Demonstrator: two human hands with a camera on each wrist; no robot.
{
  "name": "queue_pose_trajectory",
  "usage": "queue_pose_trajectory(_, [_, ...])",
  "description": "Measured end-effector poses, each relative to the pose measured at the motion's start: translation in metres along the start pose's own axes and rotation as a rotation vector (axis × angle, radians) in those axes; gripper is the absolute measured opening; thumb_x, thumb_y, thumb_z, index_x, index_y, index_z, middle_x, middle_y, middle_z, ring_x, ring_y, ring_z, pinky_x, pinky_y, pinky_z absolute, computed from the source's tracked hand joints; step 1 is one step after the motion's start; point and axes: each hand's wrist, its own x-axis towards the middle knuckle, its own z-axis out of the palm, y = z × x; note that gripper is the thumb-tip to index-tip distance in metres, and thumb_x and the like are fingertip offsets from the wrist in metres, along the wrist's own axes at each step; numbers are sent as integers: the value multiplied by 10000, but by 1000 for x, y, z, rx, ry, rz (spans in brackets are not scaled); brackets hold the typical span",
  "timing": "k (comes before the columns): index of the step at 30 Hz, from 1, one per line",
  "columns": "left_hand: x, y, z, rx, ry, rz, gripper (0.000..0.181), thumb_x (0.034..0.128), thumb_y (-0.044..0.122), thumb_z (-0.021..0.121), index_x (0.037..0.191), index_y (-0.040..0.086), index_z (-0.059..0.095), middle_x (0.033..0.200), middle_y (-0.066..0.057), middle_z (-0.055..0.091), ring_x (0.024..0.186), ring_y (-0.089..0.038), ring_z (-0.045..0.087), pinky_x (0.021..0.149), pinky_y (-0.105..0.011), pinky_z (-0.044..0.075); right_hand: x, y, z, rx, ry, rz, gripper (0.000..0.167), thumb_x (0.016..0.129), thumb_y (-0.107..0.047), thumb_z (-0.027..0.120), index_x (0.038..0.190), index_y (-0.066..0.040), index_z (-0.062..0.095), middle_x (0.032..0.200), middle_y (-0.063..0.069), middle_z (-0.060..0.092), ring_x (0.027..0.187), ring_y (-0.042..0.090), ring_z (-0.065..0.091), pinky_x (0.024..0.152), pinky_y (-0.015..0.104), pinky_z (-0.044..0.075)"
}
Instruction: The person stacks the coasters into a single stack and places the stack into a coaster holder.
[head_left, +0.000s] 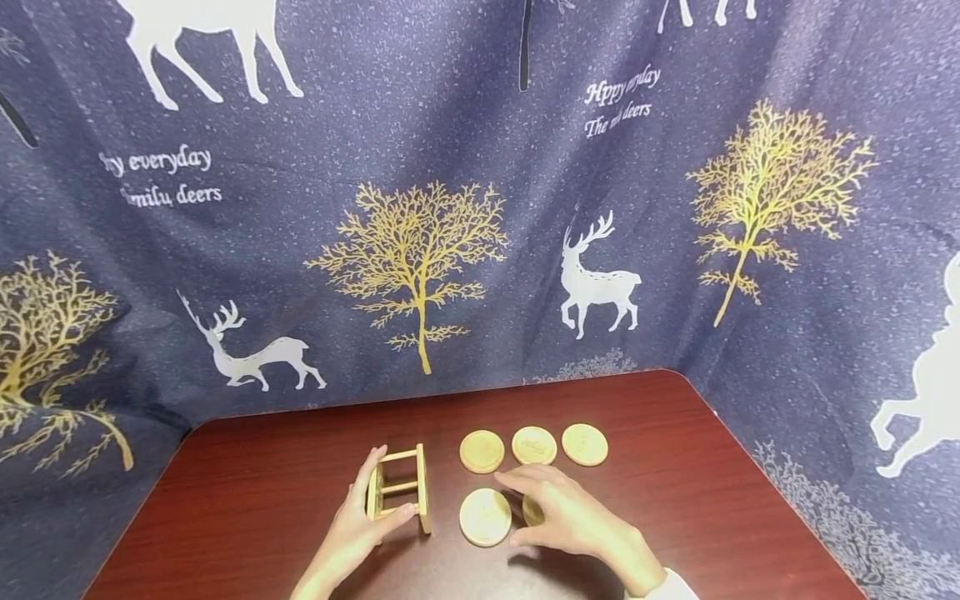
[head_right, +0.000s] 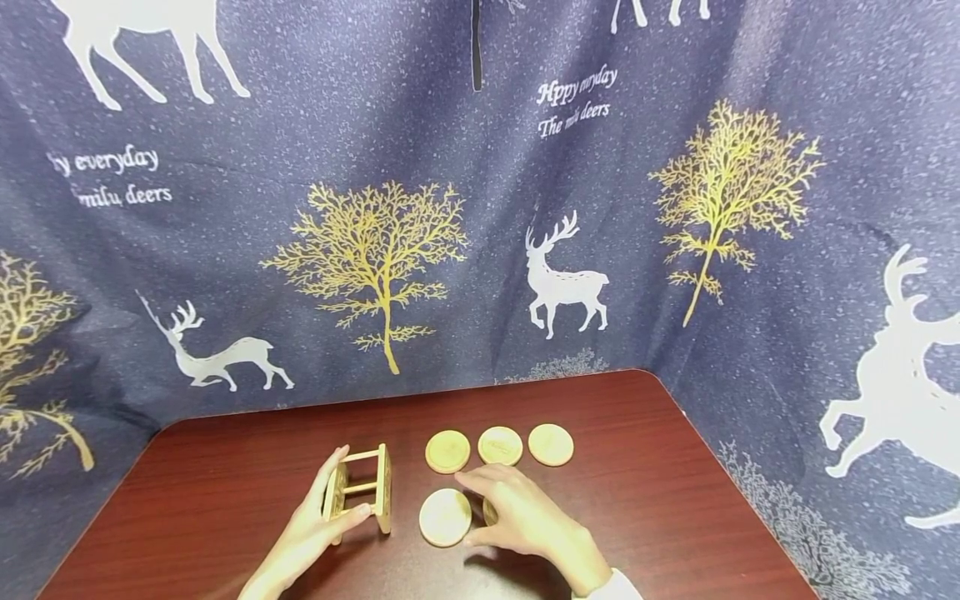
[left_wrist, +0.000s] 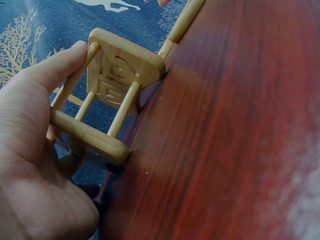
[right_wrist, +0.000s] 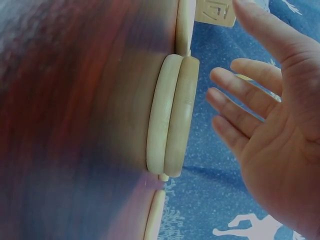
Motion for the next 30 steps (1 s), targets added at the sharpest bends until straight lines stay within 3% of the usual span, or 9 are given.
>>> queue_pose_trajectory(11, [-1,-1,0,2,-7,-37,1071,897,324,937,1754,239,300,1839,-143,222,1607,-665,76,1176,-882,170,5,-1,3,20,8,-39,774,835,-335,982,1500,-72,685,1379,20,750,1280,186,683,1095,436,548])
queue_pose_trajectory(22, [0,-3,2,-3,0,-6,1058,897,273,938,1749,219,312,1830,-159,243,1597,-673,109,1172,-876,200,10,-6,6,32,-10,-26,771,834,-312,983,1501,-69,684,1414,8,735,1311,196,679,1113,419,548])
queue_pose_trajectory(30, [-2,-1,0,-6,-3,-23,1063,902,291,932,1754,228,299,1835,-159,225,1603,-665,104,1164,-881,219,13,-3,11,44,1,-65,779,837,-310,976,1508,-55,674,1409,30,741,1297,207,687,1100,415,556])
